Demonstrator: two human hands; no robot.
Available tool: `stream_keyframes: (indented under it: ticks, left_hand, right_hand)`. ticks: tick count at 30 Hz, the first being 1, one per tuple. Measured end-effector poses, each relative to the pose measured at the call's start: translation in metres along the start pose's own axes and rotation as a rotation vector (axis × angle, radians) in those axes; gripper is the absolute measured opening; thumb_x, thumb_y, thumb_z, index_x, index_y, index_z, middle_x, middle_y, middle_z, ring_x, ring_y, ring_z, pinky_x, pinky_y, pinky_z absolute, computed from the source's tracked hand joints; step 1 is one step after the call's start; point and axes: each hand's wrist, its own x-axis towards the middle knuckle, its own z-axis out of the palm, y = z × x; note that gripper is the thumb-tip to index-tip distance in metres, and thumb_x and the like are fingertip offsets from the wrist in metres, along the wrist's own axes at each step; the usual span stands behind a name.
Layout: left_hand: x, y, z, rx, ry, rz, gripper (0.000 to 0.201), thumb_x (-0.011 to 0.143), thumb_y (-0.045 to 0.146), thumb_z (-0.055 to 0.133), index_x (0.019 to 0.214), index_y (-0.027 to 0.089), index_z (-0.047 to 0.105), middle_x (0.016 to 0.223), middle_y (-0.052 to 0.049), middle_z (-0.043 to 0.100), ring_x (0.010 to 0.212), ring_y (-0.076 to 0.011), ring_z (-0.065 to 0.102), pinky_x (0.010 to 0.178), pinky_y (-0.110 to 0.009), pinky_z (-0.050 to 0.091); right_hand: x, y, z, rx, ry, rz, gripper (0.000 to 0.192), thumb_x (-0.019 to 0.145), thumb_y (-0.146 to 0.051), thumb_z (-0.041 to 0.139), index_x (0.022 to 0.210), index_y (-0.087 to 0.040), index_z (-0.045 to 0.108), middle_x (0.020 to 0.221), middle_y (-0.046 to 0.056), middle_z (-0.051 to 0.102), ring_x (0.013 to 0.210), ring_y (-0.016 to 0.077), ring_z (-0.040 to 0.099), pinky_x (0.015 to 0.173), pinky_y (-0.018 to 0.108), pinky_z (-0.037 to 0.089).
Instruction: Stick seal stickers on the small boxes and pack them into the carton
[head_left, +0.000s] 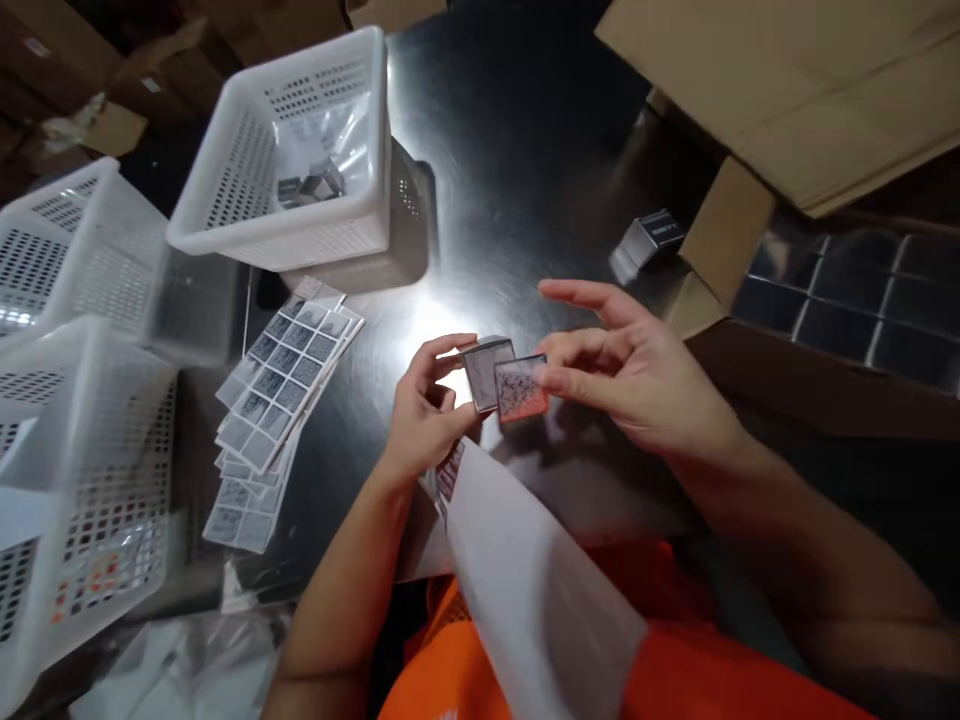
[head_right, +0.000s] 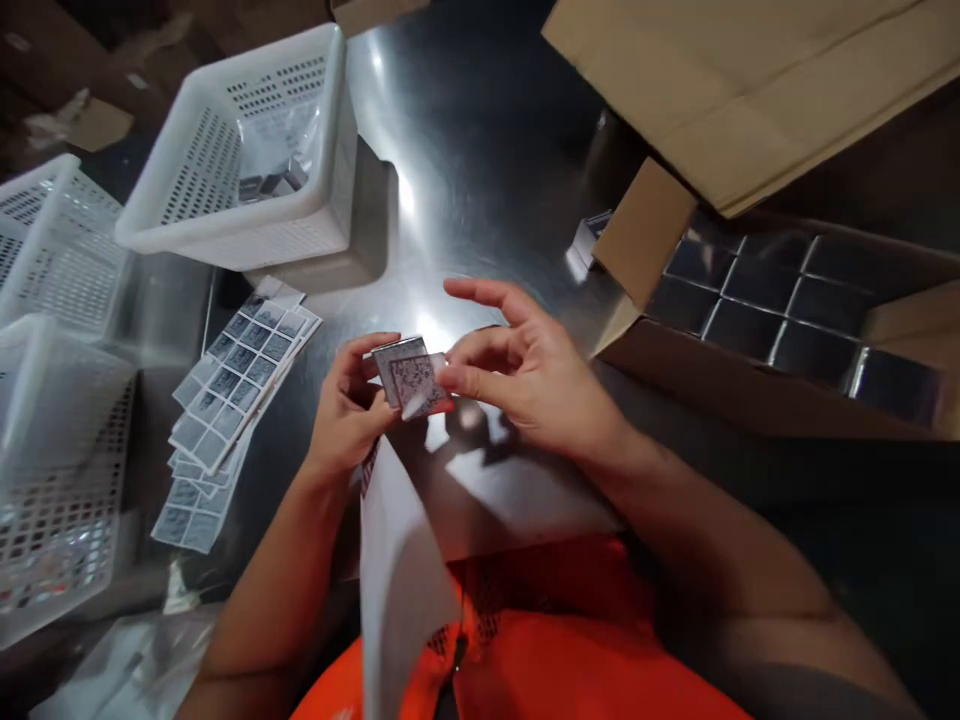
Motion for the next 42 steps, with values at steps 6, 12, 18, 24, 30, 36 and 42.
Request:
stream_keyframes:
  ticks: [6, 12, 18, 24, 30, 36, 42]
  left_hand:
    - [-0.0026, 0.0009, -0.0014, 0.058, -0.065, 0.021, 0.058, 0.063, 0.016, 0.082, 0.117, 0.028, 0.067, 0.106, -0.001, 0.074, 0.039, 0.0015, 0.030, 0.037, -0.018, 0.018]
    - [-0.0042, -0.0006, -0.0021, 0.067, -0.088, 0.060, 0.056, 0.066, 0.019, 0.086, 0.118, 0.028, 0.068, 0.106, 0.000, 0.074, 0.039, 0.0019, 0.029, 0.036, -0.018, 0.016]
    - [-0.0050, -0.0009, -0.0021, 0.081, -0.085, 0.080, 0.054, 0.067, 0.020, 0.084, 0.118, 0.028, 0.068, 0.109, -0.001, 0.075, 0.039, 0.0018, 0.028, 0.037, -0.019, 0.016]
    - [-0.0053, -0.0002, -0.0021, 0.074, -0.093, 0.072, 0.056, 0.065, 0.016, 0.083, 0.118, 0.028, 0.068, 0.111, -0.002, 0.075, 0.039, 0.0020, 0.029, 0.036, -0.018, 0.017]
    - [-0.0045, 0.0021, -0.0005, 0.060, -0.084, 0.062, 0.055, 0.064, 0.016, 0.084, 0.115, 0.028, 0.069, 0.109, -0.001, 0.076, 0.039, 0.0018, 0.030, 0.036, -0.018, 0.018]
    - [-0.0037, 0.0022, -0.0002, 0.072, -0.077, 0.065, 0.054, 0.064, 0.018, 0.083, 0.115, 0.026, 0.069, 0.108, -0.002, 0.076, 0.039, 0.0016, 0.030, 0.036, -0.018, 0.019]
    - [-0.0044, 0.0046, 0.0007, 0.067, -0.073, 0.053, 0.053, 0.063, 0.015, 0.081, 0.113, 0.027, 0.069, 0.106, -0.001, 0.076, 0.038, 0.0014, 0.031, 0.035, -0.018, 0.019]
  right_hand:
    - [-0.0007, 0.0027, 0.0054, 0.010, -0.012, 0.081, 0.077, 0.071, -0.035, 0.089, 0.133, -0.024, 0.045, 0.070, -0.006, 0.068, 0.093, 0.0233, 0.076, 0.085, 0.037, 0.062]
    - [0.0002, 0.0046, 0.0044, 0.003, -0.020, 0.067, 0.074, 0.072, -0.035, 0.088, 0.129, -0.025, 0.044, 0.070, -0.006, 0.068, 0.087, 0.0215, 0.075, 0.077, 0.033, 0.060]
    - [0.0003, 0.0022, 0.0050, -0.039, -0.003, 0.092, 0.074, 0.070, -0.045, 0.091, 0.125, -0.028, 0.046, 0.071, -0.005, 0.069, 0.087, 0.0233, 0.076, 0.075, 0.034, 0.060]
    - [0.0003, 0.0025, 0.0049, -0.078, 0.003, 0.082, 0.074, 0.069, -0.050, 0.091, 0.125, -0.028, 0.047, 0.070, -0.005, 0.068, 0.086, 0.0237, 0.075, 0.072, 0.034, 0.060]
    - [0.0003, 0.0032, 0.0051, -0.080, 0.002, 0.091, 0.073, 0.070, -0.046, 0.091, 0.125, -0.029, 0.046, 0.071, -0.005, 0.070, 0.087, 0.0235, 0.075, 0.073, 0.033, 0.060]
    - [0.0004, 0.0042, 0.0055, -0.080, 0.005, 0.085, 0.071, 0.071, -0.047, 0.090, 0.123, -0.029, 0.046, 0.071, -0.005, 0.069, 0.086, 0.0235, 0.075, 0.072, 0.033, 0.060]
    - [-0.0001, 0.0035, 0.0063, -0.109, 0.030, 0.081, 0.071, 0.071, -0.051, 0.089, 0.123, -0.029, 0.046, 0.071, -0.004, 0.068, 0.087, 0.0242, 0.075, 0.070, 0.034, 0.061]
